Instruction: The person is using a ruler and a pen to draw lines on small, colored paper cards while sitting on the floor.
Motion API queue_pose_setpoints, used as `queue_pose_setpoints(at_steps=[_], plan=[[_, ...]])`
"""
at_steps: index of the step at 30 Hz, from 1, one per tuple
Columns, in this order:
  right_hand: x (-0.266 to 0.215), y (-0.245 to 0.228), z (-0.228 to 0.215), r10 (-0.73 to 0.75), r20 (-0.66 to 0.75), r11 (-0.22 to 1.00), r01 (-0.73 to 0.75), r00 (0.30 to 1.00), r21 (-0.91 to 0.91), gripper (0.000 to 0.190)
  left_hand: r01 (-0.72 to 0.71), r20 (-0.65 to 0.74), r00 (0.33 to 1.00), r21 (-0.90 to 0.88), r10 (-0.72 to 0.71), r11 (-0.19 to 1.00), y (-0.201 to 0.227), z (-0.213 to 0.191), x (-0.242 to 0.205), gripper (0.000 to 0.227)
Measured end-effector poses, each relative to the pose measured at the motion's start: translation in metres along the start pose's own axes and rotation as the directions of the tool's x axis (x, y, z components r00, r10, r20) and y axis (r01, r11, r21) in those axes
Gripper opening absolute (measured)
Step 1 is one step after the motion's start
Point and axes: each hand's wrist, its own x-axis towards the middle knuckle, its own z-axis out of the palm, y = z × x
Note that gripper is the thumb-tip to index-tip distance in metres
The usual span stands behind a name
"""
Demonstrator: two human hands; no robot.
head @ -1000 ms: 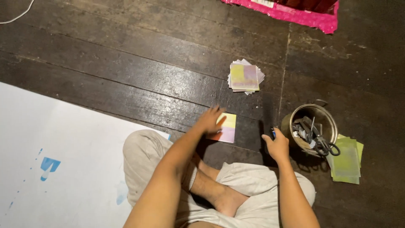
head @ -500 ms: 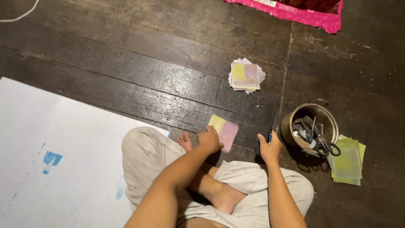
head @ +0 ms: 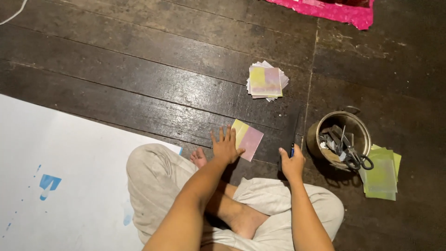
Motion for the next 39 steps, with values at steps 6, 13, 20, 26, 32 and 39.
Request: queue_pose_setpoints(at_steps=[6,13,20,26,32,39], plan=[[-0.002,-0.002,0.008,-0.028,0.017,0.999,0.028,0.999,0.03,0.035,0.115,-0.018,0.992,-0.273,-0.125,0.955,0.036,0.024,-0.017,0.087],[0.001,0.012,0.002,-0.026,0.047,0.999,0.025,0.999,0.02,0.038,0.127,-0.03,0.99,-0.244,-0.139,0.961,0.016,0.017,0.015,0.089],[-0.012,-0.025,-0.009,0.06,0.256,0.995,-0.037,0.965,-0.097,0.06,0.102,-0.012,0.994,-0.146,-0.104,0.984,0.008,-0.001,0.014,0.085],[0.024,-0.032,0.009,-0.133,0.415,0.99,0.141,0.9,0.013,0.064,0.067,-0.003,0.998,-0.218,-0.069,0.974,-0.009,0.013,0.033,0.074],[0.067,-0.022,0.041,-0.444,0.486,0.847,0.53,0.753,-0.046,0.062,0.126,-0.169,0.959,-0.457,-0.225,0.88,-0.009,0.005,0.03,0.099],[0.094,-0.046,0.06,-0.364,0.778,0.412,0.838,0.512,-0.358,0.055,0.138,-0.16,0.956,-0.486,-0.244,0.863,-0.012,0.0,0.027,0.104]])
